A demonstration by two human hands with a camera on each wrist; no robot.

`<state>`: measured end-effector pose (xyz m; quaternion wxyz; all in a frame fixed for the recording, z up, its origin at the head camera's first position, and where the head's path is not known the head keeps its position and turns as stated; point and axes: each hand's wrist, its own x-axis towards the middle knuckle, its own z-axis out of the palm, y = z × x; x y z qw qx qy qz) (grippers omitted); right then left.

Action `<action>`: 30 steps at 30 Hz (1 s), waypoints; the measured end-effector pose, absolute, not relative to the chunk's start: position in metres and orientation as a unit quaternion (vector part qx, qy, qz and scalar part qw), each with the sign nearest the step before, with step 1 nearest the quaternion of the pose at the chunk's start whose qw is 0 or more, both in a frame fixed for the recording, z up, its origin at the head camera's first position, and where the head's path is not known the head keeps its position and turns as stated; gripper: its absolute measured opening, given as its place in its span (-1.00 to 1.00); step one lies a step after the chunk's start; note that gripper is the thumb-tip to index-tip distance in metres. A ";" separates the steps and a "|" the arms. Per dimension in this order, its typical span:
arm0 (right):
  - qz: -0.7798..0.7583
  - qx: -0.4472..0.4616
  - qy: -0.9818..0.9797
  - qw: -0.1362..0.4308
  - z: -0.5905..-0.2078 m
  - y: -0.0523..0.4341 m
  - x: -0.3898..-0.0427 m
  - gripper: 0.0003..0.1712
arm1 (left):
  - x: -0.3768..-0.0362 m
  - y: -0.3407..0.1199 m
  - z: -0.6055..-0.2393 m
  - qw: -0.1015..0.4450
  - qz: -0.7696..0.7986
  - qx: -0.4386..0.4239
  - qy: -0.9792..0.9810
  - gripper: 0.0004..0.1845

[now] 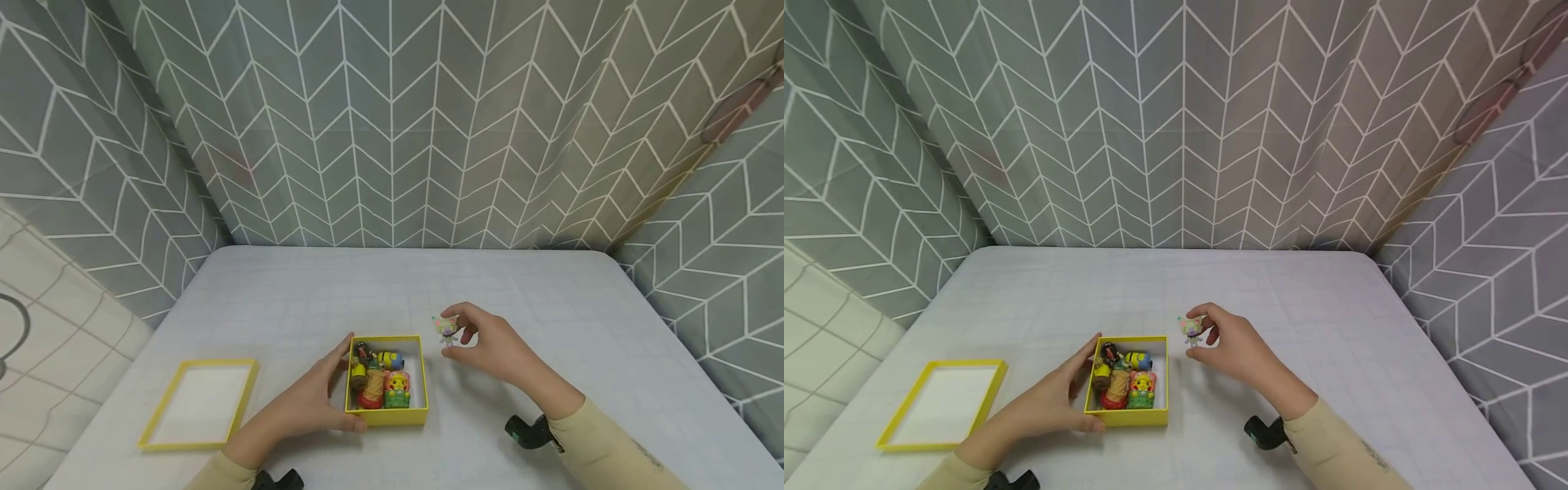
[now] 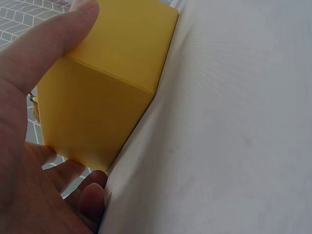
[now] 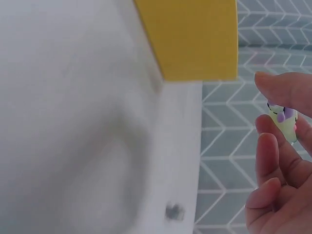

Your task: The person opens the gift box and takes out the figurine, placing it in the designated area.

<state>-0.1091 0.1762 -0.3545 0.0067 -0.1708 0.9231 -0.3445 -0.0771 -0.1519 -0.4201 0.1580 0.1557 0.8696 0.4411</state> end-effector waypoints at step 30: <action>-0.310 -0.087 0.947 0.019 -0.378 0.251 -0.141 -0.35 | -0.078 -0.152 -0.420 0.167 0.459 0.153 0.859 0.48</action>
